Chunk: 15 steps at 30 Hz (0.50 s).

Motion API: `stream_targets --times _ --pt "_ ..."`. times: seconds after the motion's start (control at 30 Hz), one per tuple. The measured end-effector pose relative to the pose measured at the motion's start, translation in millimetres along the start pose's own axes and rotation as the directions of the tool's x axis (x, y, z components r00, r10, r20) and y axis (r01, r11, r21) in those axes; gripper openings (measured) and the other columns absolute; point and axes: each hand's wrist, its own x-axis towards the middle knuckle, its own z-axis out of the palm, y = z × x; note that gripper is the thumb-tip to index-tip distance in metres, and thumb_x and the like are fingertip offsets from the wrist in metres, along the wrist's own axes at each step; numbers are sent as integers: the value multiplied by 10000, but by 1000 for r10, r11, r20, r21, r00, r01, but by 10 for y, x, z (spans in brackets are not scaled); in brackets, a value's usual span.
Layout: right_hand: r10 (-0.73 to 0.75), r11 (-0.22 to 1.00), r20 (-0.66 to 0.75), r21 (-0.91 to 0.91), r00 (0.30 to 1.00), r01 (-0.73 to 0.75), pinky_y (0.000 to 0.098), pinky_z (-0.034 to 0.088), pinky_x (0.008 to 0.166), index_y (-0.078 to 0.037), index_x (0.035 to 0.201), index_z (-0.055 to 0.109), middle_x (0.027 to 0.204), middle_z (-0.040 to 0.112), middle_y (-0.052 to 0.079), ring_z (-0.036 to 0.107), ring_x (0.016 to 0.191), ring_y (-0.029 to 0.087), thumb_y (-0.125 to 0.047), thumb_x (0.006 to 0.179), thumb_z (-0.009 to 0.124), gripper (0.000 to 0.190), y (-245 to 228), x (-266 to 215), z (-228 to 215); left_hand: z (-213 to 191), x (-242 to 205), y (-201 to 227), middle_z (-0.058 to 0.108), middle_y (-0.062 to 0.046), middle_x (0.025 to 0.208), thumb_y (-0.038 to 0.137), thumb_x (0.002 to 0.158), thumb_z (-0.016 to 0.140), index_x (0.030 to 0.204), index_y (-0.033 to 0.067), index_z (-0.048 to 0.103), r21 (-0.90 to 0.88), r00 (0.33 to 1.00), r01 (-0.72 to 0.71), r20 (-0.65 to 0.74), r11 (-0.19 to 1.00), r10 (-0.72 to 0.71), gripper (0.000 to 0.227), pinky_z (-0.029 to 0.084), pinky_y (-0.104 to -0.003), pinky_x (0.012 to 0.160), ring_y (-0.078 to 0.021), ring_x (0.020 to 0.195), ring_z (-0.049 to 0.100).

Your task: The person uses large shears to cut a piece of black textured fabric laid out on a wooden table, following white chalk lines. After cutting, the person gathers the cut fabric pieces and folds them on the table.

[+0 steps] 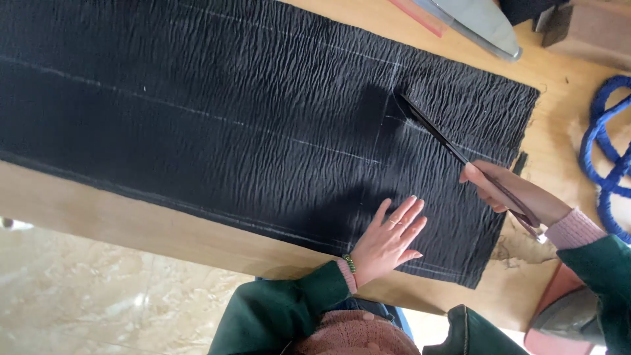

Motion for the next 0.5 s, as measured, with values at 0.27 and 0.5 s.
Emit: stream_targets --times 0.27,0.5 --pt "-21 1000 -77 -16 997 20 292 237 403 -32 1039 677 565 289 8 247 444 123 -538 1025 412 572 95 123 196 -93 -199 -260 228 -134 1721 650 977 495 1587 163 408 62 995 -51 89 997 45 786 195 -564 1283 -289 1618 153" --pt "-52 857 127 515 991 -21 239 175 337 -4 1014 605 570 214 -63 200 408 62 -475 1033 494 484 525 276 256 -155 -327 -442 250 -133 1716 635 967 510 1587 172 402 20 991 -75 116 997 72 781 210 -583 1268 -299 1613 174"
